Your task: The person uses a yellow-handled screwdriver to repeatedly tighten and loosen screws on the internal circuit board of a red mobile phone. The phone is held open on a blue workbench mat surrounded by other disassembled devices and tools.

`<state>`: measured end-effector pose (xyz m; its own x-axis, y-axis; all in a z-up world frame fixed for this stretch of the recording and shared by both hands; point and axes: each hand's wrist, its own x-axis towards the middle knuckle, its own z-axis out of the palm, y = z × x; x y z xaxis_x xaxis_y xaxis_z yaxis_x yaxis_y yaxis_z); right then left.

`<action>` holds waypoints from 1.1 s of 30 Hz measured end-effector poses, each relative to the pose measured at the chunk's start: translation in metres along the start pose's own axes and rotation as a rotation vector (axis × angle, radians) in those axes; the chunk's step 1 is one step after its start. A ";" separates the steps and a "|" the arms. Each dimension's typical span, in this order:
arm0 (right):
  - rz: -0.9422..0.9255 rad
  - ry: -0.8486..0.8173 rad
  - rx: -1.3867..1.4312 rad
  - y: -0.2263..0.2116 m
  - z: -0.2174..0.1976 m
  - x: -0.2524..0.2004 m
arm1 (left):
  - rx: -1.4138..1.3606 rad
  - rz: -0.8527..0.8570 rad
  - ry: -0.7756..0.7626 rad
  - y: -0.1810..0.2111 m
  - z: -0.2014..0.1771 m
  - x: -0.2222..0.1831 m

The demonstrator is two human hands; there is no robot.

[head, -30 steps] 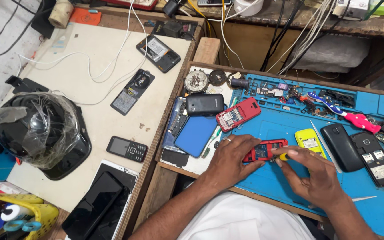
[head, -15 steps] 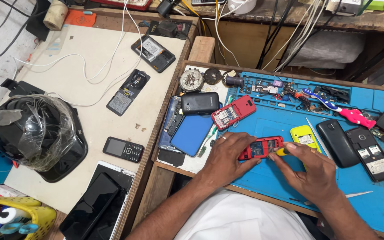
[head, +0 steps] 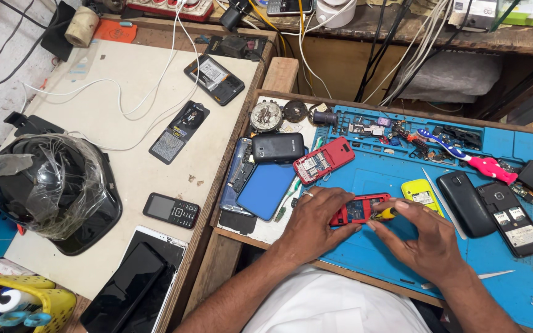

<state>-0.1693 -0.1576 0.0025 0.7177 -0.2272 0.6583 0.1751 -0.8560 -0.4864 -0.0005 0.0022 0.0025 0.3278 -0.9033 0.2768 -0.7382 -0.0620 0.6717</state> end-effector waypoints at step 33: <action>0.140 -0.081 0.200 0.005 -0.010 -0.004 | -0.018 0.050 0.055 -0.001 0.001 0.002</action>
<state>-0.1779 -0.1656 0.0038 0.7949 -0.2922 0.5318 0.1941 -0.7079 -0.6792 0.0000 0.0000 0.0012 0.3227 -0.8805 0.3472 -0.7437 -0.0089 0.6685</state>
